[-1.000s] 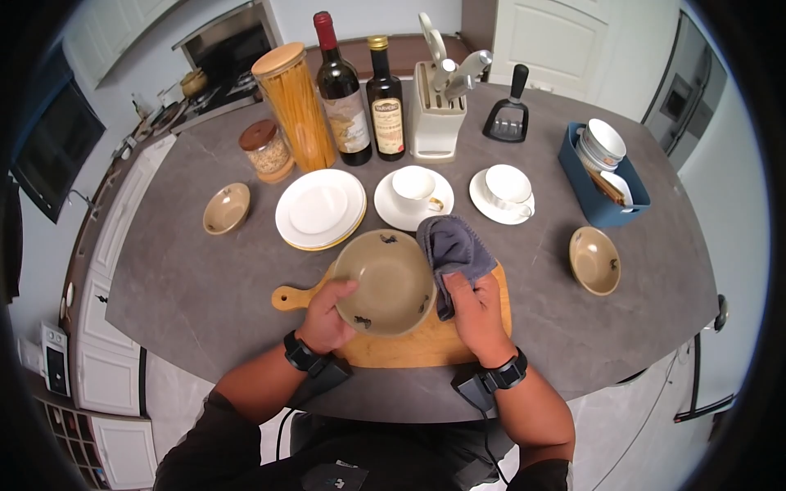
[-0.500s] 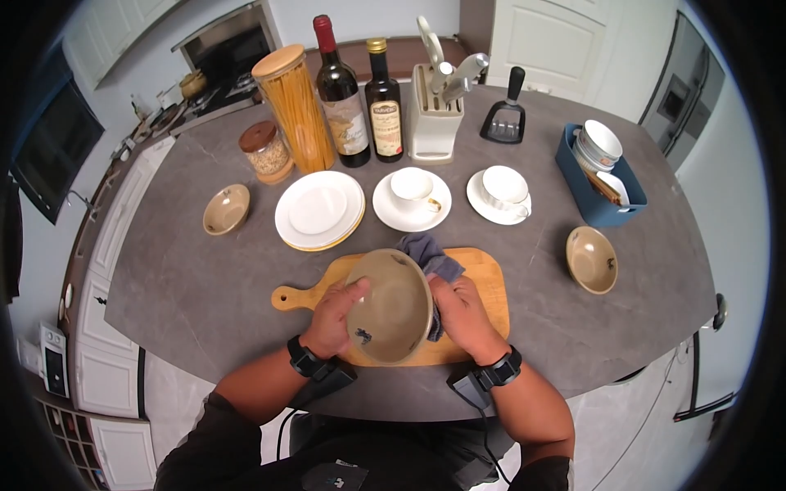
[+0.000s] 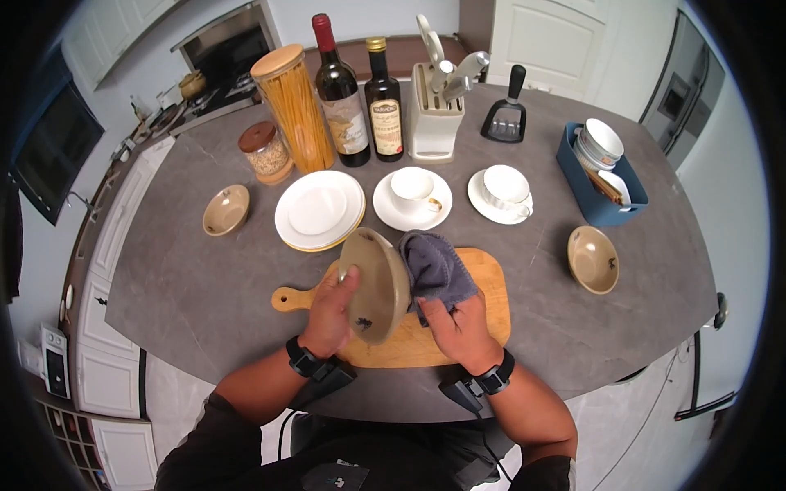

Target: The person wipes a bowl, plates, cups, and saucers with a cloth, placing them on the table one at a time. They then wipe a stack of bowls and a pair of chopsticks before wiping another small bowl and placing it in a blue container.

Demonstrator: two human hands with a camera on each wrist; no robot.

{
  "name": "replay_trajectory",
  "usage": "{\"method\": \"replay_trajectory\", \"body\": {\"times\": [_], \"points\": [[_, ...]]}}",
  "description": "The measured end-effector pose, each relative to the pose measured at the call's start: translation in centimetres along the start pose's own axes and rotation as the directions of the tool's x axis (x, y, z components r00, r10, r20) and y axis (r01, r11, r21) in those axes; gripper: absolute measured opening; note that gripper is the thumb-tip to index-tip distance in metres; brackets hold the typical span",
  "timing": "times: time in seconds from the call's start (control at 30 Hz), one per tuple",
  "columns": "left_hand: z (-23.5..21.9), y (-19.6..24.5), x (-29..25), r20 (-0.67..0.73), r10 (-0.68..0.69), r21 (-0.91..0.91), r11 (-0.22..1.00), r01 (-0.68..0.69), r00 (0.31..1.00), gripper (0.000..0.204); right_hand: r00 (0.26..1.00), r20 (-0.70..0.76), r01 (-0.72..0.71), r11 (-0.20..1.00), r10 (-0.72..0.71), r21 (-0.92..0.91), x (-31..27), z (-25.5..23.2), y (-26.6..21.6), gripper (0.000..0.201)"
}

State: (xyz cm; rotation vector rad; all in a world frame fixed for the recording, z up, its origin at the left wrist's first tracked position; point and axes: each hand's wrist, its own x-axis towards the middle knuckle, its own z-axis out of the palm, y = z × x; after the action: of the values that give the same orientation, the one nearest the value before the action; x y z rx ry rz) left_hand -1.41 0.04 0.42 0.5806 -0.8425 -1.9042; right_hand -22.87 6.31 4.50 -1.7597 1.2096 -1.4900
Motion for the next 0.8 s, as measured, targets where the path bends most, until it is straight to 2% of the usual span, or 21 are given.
{"method": "replay_trajectory", "body": {"times": [0.03,0.17,0.2,0.23,0.27,0.3,0.47,0.53,0.57,0.63,0.67,0.73,0.8], "points": [[-0.2,-0.1,0.0,0.022,-0.033,0.032,0.999,0.032,0.999,0.042,1.0,0.0,0.0,1.0,0.0,0.0,-0.1,0.0,0.0,0.038],[-0.4,-0.1,-0.3,0.105,-0.098,0.09,0.992,0.089,0.99,0.044,0.995,0.027,-0.099,0.964,0.095,0.248,-0.1,0.2,1.4,0.041],[-0.2,0.1,-0.4,0.13,-0.125,0.154,0.983,0.105,0.984,0.044,0.989,0.06,-0.148,0.93,0.136,0.336,-0.1,0.2,1.7,0.042],[0.0,0.2,-0.5,0.153,-0.154,0.217,0.969,0.118,0.976,0.044,0.989,0.057,-0.148,0.931,0.136,0.335,-0.1,0.0,1.7,0.042],[0.1,0.2,-0.6,0.156,-0.154,0.218,0.969,0.119,0.976,0.044,0.947,0.154,-0.321,0.85,0.281,0.418,-0.1,-0.2,1.6,0.041],[0.2,0.2,-0.7,0.167,-0.153,0.215,0.97,0.115,0.974,0.044,0.875,0.264,-0.483,0.735,0.405,0.476,-0.1,-0.3,1.5,0.04],[0.9,0.1,-0.9,0.125,-0.083,0.193,0.98,0.057,0.989,0.044,0.874,0.296,-0.486,0.71,0.386,0.51,0.0,0.0,2.7,0.039],[0.5,-0.2,-0.5,0.072,0.041,0.273,0.96,-0.06,0.997,0.042,0.874,0.301,-0.485,0.719,0.381,0.498,0.0,0.0,2.9,0.044],[0.6,-0.3,-0.4,0.072,0.042,0.272,0.96,-0.06,0.997,0.042,0.866,0.321,-0.499,0.706,0.384,0.503,0.1,-0.1,2.9,0.047],[0.8,-0.4,-0.2,-0.037,0.162,0.287,0.947,-0.145,0.986,0.039,0.857,0.342,-0.514,0.693,0.386,0.506,0.1,-0.1,2.9,0.051],[0.6,-0.3,-0.1,-0.037,0.162,0.286,0.947,-0.145,0.986,0.039,0.856,0.315,-0.516,0.665,0.409,0.54,0.0,-0.1,2.9,0.054],[0.2,-0.3,0.0,-0.155,0.234,0.428,0.892,-0.148,0.96,0.038,0.853,0.291,-0.518,0.636,0.434,0.572,-0.1,0.0,2.7,0.057],[0.4,0.0,0.3,-0.165,0.244,0.392,0.905,-0.164,0.956,0.038,0.888,0.195,-0.435,0.623,0.416,0.65,0.0,0.3,2.3,0.04]]}}
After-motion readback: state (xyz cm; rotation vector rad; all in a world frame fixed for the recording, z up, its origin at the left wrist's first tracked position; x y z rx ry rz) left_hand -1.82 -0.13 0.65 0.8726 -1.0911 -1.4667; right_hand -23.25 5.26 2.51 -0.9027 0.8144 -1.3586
